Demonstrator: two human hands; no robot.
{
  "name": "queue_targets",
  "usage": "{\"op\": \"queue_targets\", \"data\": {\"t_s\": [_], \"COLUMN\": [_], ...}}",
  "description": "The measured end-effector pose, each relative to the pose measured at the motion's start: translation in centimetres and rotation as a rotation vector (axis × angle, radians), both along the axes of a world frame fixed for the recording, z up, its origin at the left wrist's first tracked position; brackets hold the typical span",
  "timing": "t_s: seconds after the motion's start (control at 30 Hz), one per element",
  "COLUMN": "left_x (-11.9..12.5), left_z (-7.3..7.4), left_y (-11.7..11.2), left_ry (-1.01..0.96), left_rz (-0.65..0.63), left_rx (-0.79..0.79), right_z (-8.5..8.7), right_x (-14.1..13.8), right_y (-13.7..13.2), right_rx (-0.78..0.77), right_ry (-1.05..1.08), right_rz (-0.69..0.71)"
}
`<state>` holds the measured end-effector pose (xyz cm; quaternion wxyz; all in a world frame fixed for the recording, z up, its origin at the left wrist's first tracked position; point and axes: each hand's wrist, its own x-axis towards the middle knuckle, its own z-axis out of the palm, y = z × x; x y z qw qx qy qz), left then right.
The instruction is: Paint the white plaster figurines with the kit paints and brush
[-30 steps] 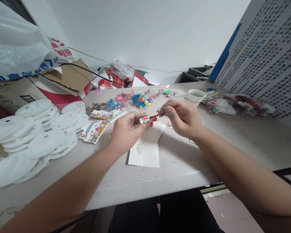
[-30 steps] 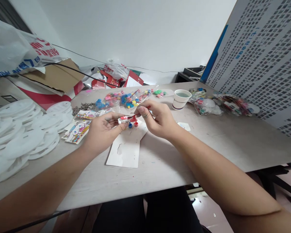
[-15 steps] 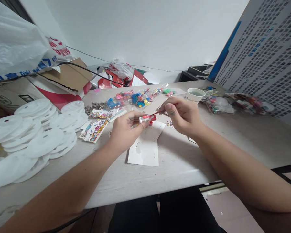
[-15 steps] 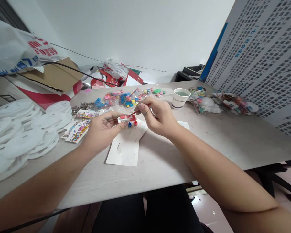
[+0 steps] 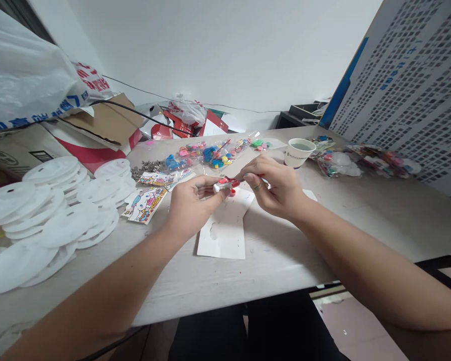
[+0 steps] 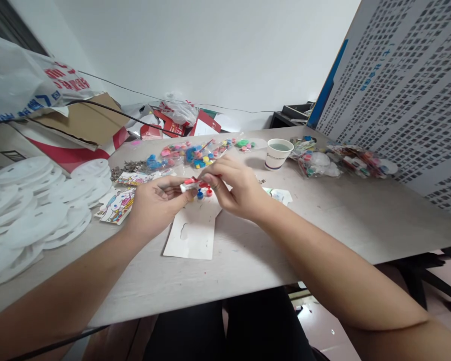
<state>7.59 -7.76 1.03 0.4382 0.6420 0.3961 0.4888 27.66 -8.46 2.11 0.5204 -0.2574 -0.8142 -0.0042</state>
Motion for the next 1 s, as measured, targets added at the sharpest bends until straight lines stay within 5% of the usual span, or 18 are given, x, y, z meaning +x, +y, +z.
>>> {"op": "queue_targets", "data": {"t_s": [1.0], "left_x": [-0.19], "left_z": [-0.04], "left_y": [0.17], "left_ry": [0.046], "left_rz": [0.042], "left_rx": [0.016], "right_z": [0.15], "right_x": [0.08], "right_y": [-0.01], "right_rx": [0.018], "right_ry": [0.037], "right_rz": [-0.068]}}
